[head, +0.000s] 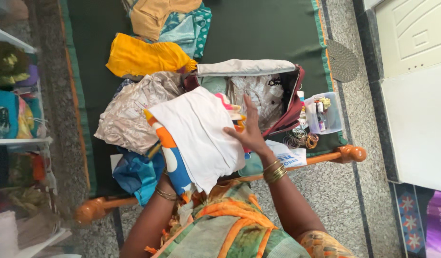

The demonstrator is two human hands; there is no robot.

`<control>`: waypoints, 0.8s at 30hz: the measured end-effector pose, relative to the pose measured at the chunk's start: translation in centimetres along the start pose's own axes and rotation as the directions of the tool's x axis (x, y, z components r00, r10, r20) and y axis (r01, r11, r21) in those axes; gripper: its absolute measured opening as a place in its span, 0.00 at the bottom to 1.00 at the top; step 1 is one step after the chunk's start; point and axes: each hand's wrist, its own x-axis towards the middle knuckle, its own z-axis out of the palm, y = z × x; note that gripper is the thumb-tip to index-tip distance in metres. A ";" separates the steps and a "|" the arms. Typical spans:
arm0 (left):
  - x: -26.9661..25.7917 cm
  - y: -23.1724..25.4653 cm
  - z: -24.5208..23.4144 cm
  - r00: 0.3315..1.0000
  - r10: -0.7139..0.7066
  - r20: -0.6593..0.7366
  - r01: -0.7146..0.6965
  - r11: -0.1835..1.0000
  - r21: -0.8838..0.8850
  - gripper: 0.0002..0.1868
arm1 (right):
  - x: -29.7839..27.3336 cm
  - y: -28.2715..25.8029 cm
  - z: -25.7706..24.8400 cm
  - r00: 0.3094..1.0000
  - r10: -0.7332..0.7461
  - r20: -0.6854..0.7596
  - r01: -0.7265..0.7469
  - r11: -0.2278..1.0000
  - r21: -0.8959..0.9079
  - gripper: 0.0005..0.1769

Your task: The person folds and places multiple pieces of clothing into a maroon duffel bag. They handle shirts, pants, and other garments one at a time, arranging them inside the bag on a green surface.

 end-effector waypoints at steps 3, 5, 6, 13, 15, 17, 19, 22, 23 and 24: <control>1.2 -1.7 0.0 1.000 0.010 -0.012 -0.009 0.997 0.072 0.49 | -1.2 5.4 -1.7 0.881 0.356 0.311 -0.461 0.795 0.394 0.59; 2.6 -2.7 -1.5 1.000 0.015 -0.013 -0.011 0.975 0.223 0.46 | -2.4 8.1 -1.5 0.719 0.403 0.566 -0.695 0.403 0.596 0.52; 2.9 -3.6 -2.6 1.000 0.007 -0.028 0.001 0.960 0.281 0.45 | -3.6 8.9 -1.5 0.680 0.334 0.653 -0.724 0.163 0.670 0.48; 8.7 -5.8 -7.7 0.970 0.175 -0.170 -0.046 0.815 0.577 0.39 | -4.1 4.5 -5.5 0.665 0.498 0.556 -0.709 0.187 0.680 0.36; 11.5 -5.7 -8.8 0.947 0.261 -0.186 -0.043 0.680 0.732 0.38 | -3.3 3.0 -7.7 0.658 0.493 0.569 -0.682 0.072 0.727 0.34; 14.9 -5.5 -10.4 0.917 0.362 -0.168 0.007 0.406 0.914 0.36 | -3.3 2.7 -10.7 0.626 0.595 0.503 -0.667 0.076 0.741 0.32; 17.8 -5.2 -12.7 0.881 0.457 -0.127 0.173 -0.061 0.983 0.35 | -3.2 4.1 -13.2 0.590 0.666 0.456 -0.655 0.065 0.753 0.28; 21.2 -6.2 -16.7 0.898 0.438 -0.041 0.344 -0.642 0.686 0.33 | -1.5 9.1 -15.9 0.609 0.656 0.445 -0.608 0.026 0.794 0.24; 22.2 -6.7 -17.9 0.923 0.384 0.003 0.310 -0.750 0.584 0.32 | -0.9 10.9 -16.5 0.622 0.643 0.447 -0.589 0.008 0.808 0.23; 23.4 -7.0 -18.9 0.941 0.334 0.061 0.261 -0.826 0.499 0.31 | -0.2 12.6 -16.9 0.602 0.641 0.476 -0.621 0.001 0.784 0.23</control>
